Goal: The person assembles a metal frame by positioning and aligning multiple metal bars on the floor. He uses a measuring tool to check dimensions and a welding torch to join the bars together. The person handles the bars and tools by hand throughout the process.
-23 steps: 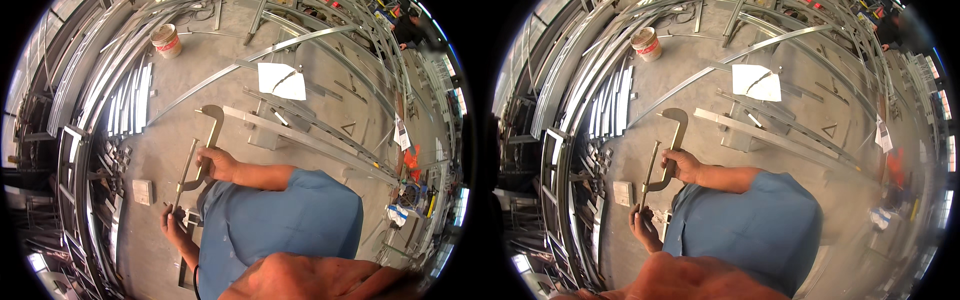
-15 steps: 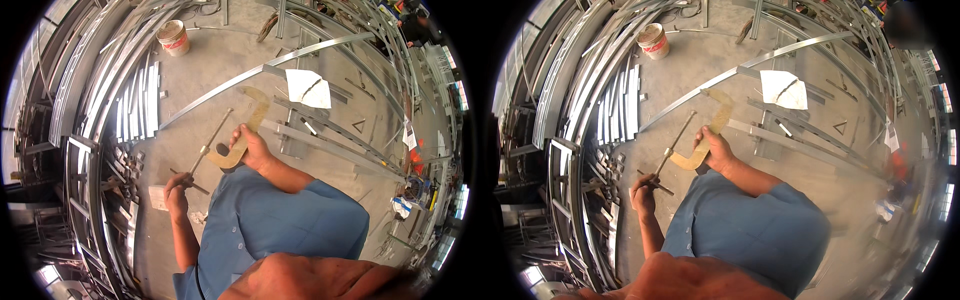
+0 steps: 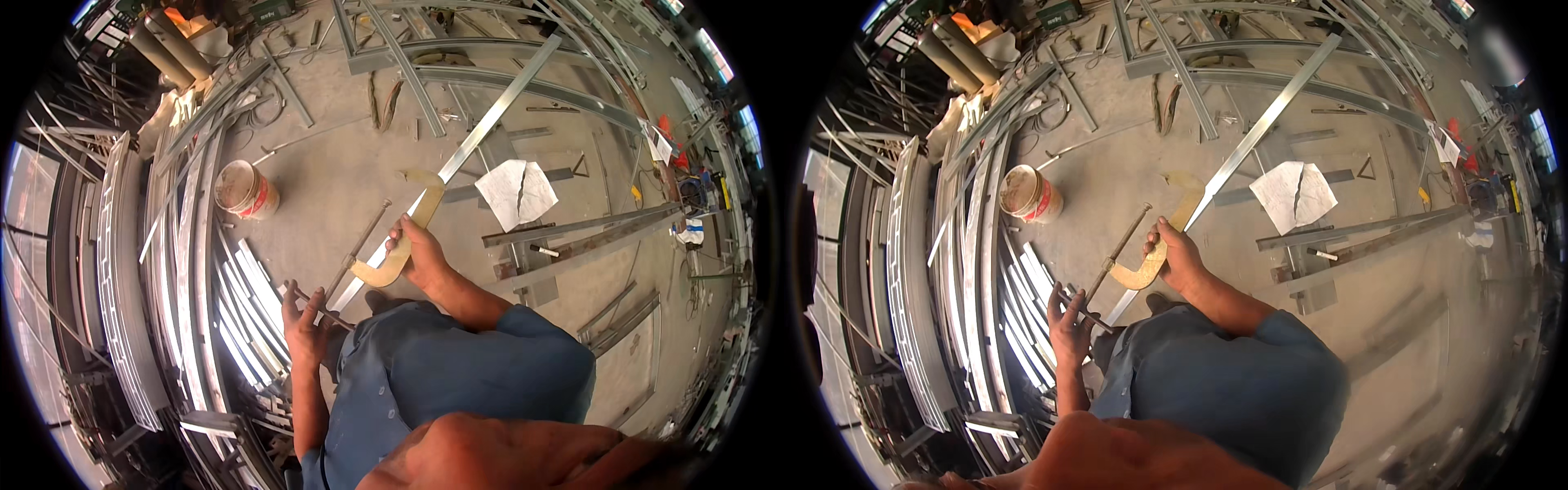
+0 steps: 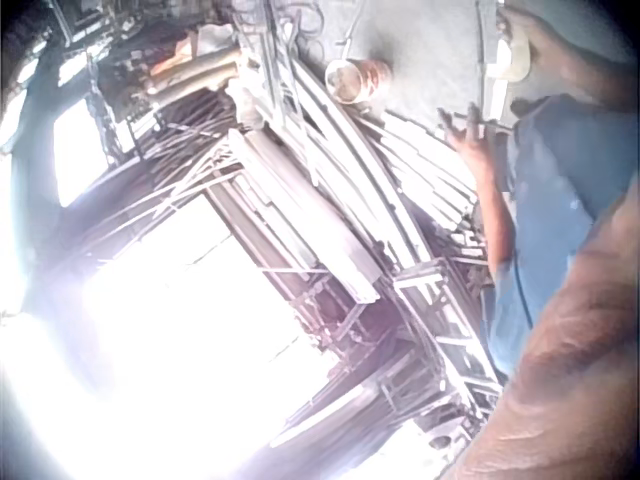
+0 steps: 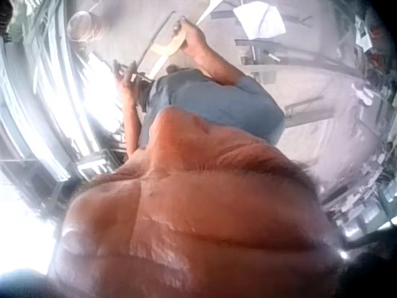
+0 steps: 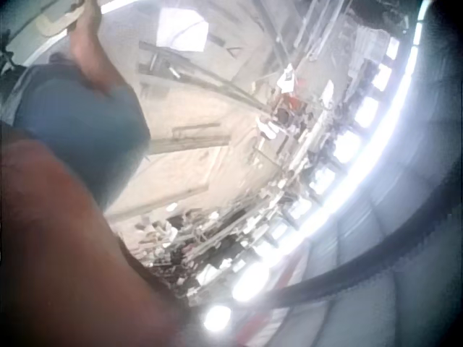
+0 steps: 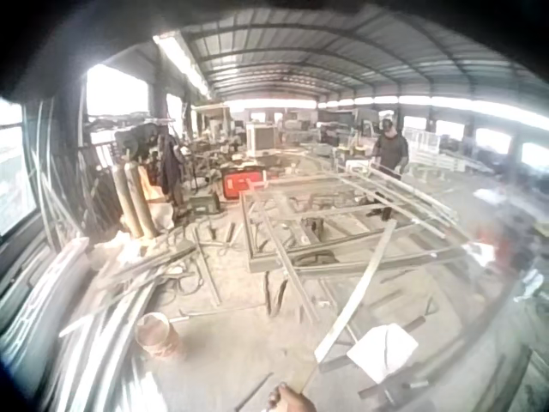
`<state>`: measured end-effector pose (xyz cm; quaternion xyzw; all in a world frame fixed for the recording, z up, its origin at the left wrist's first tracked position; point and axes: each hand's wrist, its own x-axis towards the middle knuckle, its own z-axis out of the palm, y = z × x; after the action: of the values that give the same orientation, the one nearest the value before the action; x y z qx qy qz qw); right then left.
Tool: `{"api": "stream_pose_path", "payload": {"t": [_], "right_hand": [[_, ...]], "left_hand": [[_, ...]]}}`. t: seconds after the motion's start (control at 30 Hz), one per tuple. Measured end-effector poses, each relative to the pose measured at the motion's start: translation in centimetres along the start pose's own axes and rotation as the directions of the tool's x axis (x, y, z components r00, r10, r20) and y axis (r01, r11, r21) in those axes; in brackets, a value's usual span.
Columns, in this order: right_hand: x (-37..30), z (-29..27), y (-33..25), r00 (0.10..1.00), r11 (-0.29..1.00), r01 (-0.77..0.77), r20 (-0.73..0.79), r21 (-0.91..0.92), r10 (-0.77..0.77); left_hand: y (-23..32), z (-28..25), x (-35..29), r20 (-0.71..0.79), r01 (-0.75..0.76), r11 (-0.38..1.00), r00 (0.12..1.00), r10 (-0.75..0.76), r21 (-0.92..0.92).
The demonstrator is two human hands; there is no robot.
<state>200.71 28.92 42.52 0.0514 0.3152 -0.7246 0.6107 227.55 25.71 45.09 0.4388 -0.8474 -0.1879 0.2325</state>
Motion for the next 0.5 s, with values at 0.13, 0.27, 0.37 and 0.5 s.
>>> {"api": "stream_pose_path", "payload": {"t": [0.13,0.27,0.37,0.5], "right_hand": [[4.5,4.1,-1.6,0.987,0.987,0.153,-0.046,-0.058,-0.155],[10.3,6.4,-2.7,0.958,0.964,0.262,-0.110,-0.047,-0.266],[15.6,8.3,-3.3,0.928,0.944,0.318,-0.176,-0.089,-0.329],[24.4,11.2,-4.7,0.872,0.902,0.393,-0.240,-0.177,-0.427]], "left_hand": [[-3.8,0.4,7.7,0.168,0.171,0.882,0.980,-0.106,-0.438],[-7.7,3.0,16.2,0.320,0.253,0.766,0.945,-0.065,-0.591],[-11.6,5.8,22.4,0.517,0.499,0.484,0.849,-0.107,-0.719],[-17.2,9.5,32.3,0.638,0.596,0.339,0.770,0.015,-0.728]]}}
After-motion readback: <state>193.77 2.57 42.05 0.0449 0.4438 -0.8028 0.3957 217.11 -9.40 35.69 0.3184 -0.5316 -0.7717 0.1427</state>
